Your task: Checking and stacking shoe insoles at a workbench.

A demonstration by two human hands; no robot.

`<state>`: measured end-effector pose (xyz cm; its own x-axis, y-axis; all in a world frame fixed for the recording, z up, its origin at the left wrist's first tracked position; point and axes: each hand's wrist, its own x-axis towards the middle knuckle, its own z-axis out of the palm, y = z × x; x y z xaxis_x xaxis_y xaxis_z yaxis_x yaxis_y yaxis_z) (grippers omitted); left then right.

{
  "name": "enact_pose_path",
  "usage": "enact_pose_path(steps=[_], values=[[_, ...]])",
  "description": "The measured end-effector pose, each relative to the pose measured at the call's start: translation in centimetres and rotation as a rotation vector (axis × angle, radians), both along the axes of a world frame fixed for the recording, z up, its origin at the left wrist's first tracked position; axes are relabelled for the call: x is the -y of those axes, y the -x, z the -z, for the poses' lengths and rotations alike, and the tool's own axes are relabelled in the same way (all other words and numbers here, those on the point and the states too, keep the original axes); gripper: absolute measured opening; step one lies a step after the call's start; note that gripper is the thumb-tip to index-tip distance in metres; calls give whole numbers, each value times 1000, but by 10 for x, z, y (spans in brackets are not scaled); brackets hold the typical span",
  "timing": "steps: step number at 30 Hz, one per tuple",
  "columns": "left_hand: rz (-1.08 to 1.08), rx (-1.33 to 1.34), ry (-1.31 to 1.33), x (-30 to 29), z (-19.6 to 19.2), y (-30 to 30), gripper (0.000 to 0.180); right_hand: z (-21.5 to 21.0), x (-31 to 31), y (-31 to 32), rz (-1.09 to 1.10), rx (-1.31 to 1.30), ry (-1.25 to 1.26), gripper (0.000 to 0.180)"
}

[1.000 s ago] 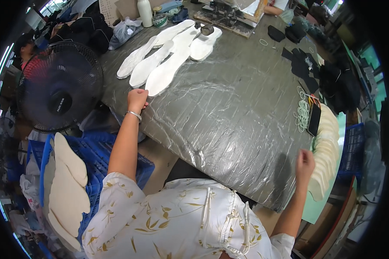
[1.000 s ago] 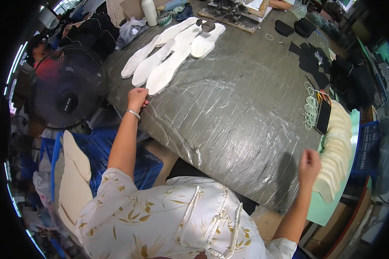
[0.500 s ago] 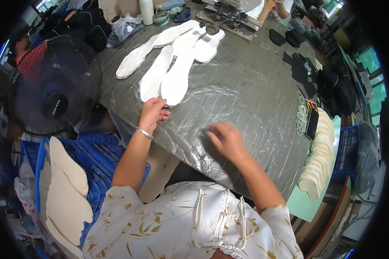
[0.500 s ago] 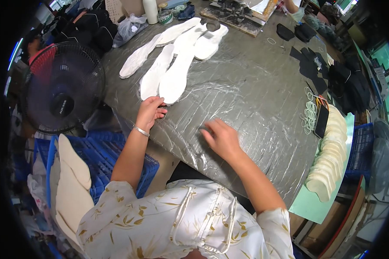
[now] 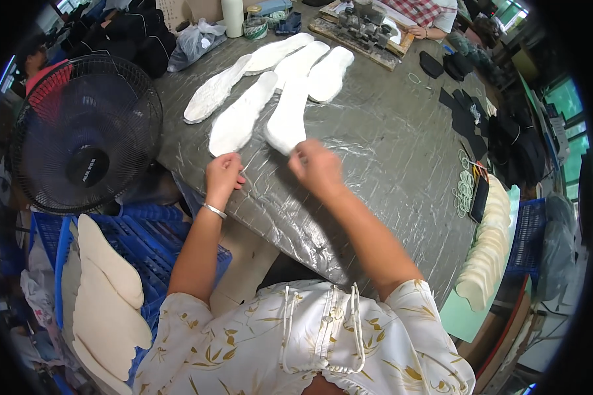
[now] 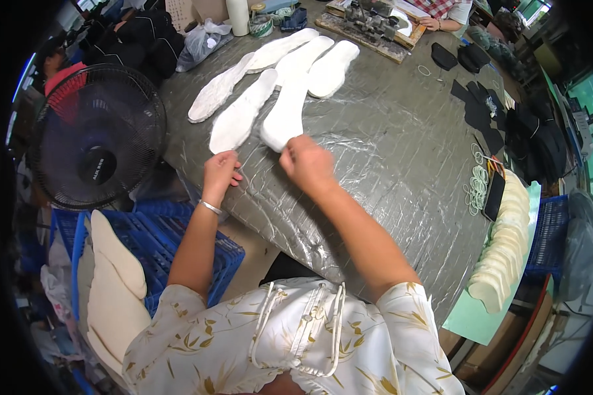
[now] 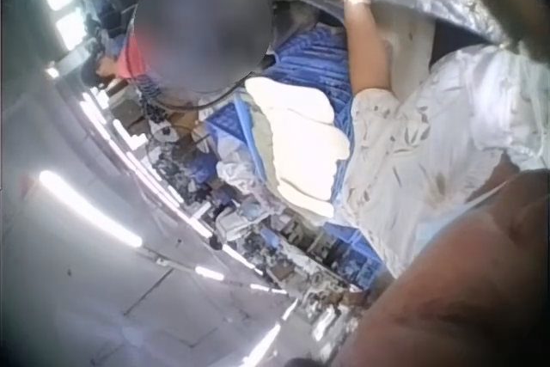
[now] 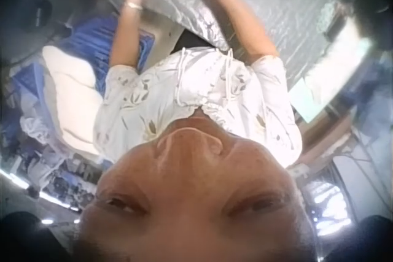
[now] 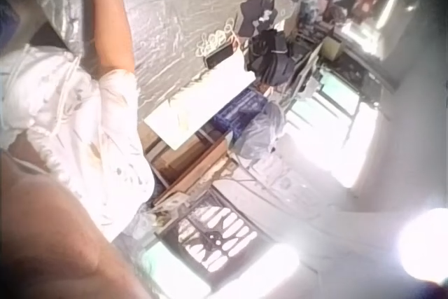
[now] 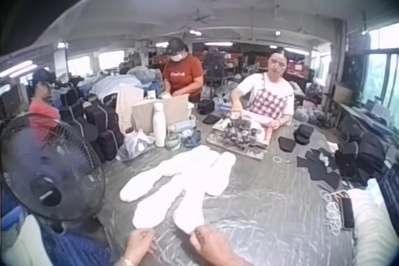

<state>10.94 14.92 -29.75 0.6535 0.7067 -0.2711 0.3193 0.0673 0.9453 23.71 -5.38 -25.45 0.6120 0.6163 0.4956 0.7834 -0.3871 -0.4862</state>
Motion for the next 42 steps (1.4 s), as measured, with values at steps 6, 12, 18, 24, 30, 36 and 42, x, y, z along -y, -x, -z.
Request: enact_pose_path(steps=[6, 12, 18, 24, 30, 36, 42], values=[[107, -177, -97, -3, -31, -2, 28, -26, 38, -42, 174, -268, -232, 11], [291, 287, -894, 4, -31, -71, 8, -8, 35, -28, 131, -301, -201, 13], [533, 214, -1348, -28, -36, -182, 25, -5, 36, -33, 190, -761, -404, 16], [622, 9, -1367, -44, -26, -209, 24, -28, 53, -65, 141, -923, -652, 16], [623, 91, -1388, -41, -18, -218, 27, -72, 133, -86, -11, -556, -343, 10], [437, 259, -1329, -45, -4, -219, 32, -75, 220, -5, -241, 34, 448, 20], [572, 390, -1391, 37, -42, -185, 39, -59, 306, 56, -28, -17, 493, 44]])
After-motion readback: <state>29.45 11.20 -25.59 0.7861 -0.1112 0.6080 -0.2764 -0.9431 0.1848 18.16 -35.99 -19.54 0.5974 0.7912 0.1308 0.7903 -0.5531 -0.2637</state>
